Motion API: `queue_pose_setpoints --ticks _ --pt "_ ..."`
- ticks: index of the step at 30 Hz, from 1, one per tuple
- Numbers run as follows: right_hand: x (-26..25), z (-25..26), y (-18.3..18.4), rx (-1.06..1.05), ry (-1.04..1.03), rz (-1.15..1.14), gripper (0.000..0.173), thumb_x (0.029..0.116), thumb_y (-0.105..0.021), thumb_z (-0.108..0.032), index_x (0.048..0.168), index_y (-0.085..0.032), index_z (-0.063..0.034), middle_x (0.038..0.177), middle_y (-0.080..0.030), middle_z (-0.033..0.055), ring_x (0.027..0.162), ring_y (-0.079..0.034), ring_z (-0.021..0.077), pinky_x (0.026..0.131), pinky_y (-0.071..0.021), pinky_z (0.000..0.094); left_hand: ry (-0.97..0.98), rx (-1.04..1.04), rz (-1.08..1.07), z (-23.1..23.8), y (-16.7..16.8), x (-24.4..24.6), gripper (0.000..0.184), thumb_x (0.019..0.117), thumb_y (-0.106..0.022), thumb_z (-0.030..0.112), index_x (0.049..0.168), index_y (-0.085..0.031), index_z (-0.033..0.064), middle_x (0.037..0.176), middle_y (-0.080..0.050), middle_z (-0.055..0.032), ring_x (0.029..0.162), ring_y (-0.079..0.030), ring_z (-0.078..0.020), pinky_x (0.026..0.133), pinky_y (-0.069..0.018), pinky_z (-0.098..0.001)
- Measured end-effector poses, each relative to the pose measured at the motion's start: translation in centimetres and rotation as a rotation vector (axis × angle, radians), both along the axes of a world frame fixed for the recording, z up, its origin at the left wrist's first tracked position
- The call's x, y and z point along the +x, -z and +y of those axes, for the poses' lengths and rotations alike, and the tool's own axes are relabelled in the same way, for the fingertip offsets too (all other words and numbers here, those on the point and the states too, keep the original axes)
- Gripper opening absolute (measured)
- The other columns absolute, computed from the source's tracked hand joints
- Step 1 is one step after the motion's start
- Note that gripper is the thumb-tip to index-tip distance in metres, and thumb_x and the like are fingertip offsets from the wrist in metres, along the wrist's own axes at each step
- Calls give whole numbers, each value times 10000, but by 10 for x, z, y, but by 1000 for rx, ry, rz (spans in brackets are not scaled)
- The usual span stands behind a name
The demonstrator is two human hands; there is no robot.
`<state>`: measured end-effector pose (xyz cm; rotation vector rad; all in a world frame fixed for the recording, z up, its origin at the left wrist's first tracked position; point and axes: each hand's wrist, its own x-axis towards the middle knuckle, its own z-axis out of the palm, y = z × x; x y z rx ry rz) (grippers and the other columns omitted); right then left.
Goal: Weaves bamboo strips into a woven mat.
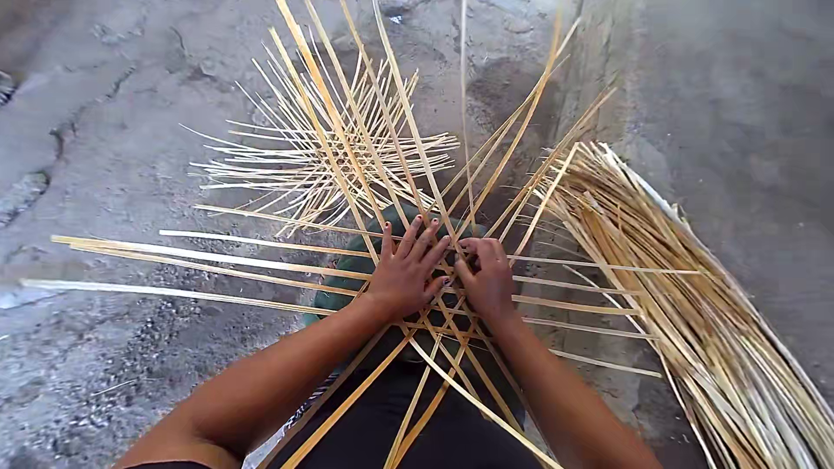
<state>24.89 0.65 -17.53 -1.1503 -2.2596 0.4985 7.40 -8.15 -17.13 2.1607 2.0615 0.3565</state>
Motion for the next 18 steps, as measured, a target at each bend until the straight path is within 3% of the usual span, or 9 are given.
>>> queue_pose_setpoints --ticks 7,13,18 --pt "-2 0 2 19 2 25 239 957 -679 -199 1167 -716 -91 1107 -682 103 875 -675 210 750 -586 380 -13 46 -16 -1 2 -4 655 1032 -340 631 1605 -356 316 1727 -162 -20 1599 -31 -313 1199 -11 -736" --pt "-1 0 2 14 -2 70 244 952 -684 -203 1172 -718 -102 1095 -689 86 793 -651 160 688 -566 330 -18 31 -27 -4 -2 -5 633 1032 -356 625 1602 -353 349 1732 -140 -20 1598 -6 -320 1193 7 -741" --pt "-1 1 -10 -170 51 188 361 981 -671 -260 1310 -620 -118 1151 -712 33 747 -640 112 656 -546 314 -2 -107 -89 -3 -17 -8 602 1028 -385 631 1599 -296 462 1739 -84 14 1591 83 -334 1160 56 -773"
